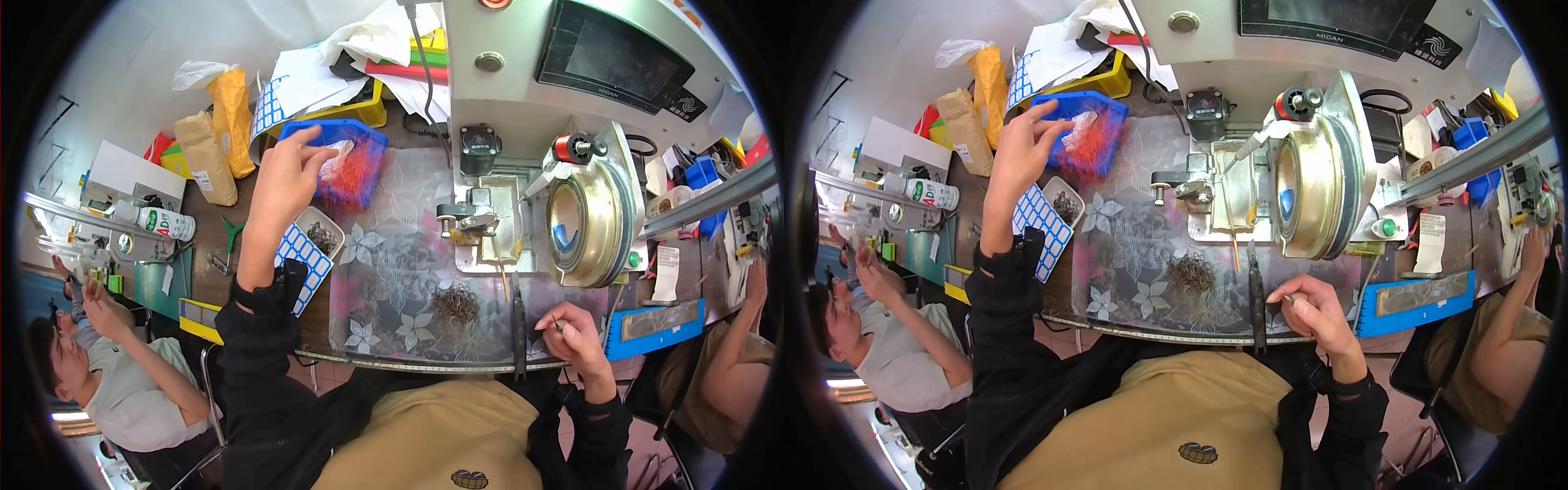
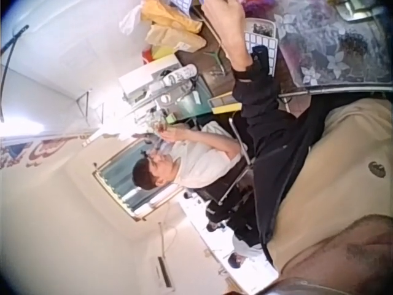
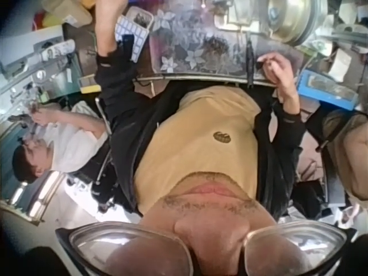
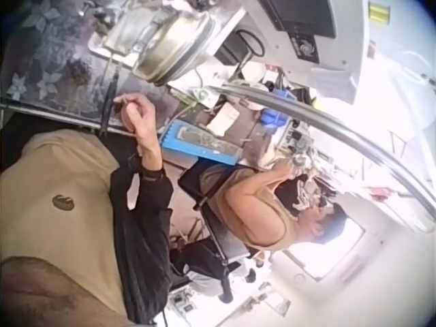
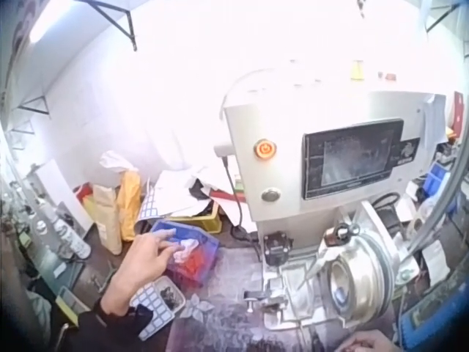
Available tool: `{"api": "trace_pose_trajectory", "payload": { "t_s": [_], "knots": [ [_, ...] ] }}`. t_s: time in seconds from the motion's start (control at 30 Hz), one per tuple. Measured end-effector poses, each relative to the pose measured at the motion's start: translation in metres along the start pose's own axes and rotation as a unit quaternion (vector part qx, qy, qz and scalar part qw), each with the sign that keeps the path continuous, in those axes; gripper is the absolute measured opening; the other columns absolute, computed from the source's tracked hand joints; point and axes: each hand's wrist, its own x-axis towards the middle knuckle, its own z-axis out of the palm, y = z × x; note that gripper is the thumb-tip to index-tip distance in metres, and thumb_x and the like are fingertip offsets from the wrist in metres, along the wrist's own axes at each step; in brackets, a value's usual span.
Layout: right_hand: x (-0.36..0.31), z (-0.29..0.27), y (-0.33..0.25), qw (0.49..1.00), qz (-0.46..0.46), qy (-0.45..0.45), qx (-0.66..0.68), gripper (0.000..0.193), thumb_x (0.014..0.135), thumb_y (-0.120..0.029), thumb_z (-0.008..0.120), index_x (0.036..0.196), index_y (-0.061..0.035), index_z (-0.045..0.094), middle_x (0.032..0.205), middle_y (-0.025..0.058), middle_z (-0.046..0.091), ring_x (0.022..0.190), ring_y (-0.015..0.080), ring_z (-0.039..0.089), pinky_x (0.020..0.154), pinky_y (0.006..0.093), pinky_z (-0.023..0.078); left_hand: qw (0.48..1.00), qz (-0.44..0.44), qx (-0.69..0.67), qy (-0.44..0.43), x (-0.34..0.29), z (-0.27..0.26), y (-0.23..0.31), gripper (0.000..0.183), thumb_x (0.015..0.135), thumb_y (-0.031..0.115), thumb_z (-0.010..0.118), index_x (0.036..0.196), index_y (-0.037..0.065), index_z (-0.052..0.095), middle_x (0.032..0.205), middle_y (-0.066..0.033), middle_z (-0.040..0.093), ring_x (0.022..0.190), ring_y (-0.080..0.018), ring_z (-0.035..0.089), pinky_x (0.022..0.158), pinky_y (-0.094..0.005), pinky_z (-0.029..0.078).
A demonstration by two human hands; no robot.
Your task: Assembling small mechanical coil components using a specialized winding machine and hand tools like pliers and glue.
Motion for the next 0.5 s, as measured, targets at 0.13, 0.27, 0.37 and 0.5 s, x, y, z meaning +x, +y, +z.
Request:
{"api": "trace_pose_trajectory", "payload": {
  "t_s": [0.13,0.27,0.37,0.5],
  "knots": [
    [-0.001,-0.001,0.000,1.000,-0.002,0.004,0.008,0.047,0.097,-0.038,0.058,0.108,0.0077,0.058,0.054,-0.0053,0.036,0.045,0.0030,0.031,0.043,0.0211,0.024,0.998,0.041,-0.006,-0.050,0.002,0.004,-0.001,0.036,0.096,0.007,0.053,0.130,-0.006,0.054,0.119,-0.0184,0.068,0.108,-0.0258,0.068,0.091,-0.0324,0.050],
    [-0.001,0.001,0.002,1.000,-0.001,0.005,0.004,0.045,0.096,-0.036,0.058,0.108,0.0075,0.059,0.054,-0.0056,0.036,0.045,0.0028,0.031,0.043,0.0210,0.024,0.990,0.135,0.026,0.017,0.001,0.011,-0.015,0.039,0.090,-0.006,0.044,0.126,-0.001,0.058,0.121,-0.0197,0.066,0.121,-0.0312,0.059,0.104,-0.0356,0.042],
    [-0.001,0.000,0.004,1.000,-0.005,0.012,-0.003,0.045,0.096,-0.036,0.059,0.107,0.0074,0.059,0.054,-0.0057,0.037,0.045,0.0027,0.031,0.043,0.0211,0.024,0.971,0.205,0.101,0.066,0.000,0.011,0.001,0.040,0.085,-0.006,0.045,0.121,0.003,0.062,0.110,-0.0191,0.067,0.116,-0.0332,0.057,0.106,-0.0377,0.039],
    [-0.002,0.000,0.005,1.000,-0.007,0.015,-0.001,0.045,0.096,-0.036,0.059,0.107,0.0074,0.059,0.054,-0.0058,0.037,0.045,0.0027,0.031,0.043,0.0211,0.024,0.980,0.168,0.094,0.053,-0.002,0.008,0.017,0.023,0.084,0.002,0.056,0.101,0.004,0.071,0.101,-0.0162,0.066,0.102,-0.0348,0.057,0.097,-0.0412,0.044]
  ]
}}
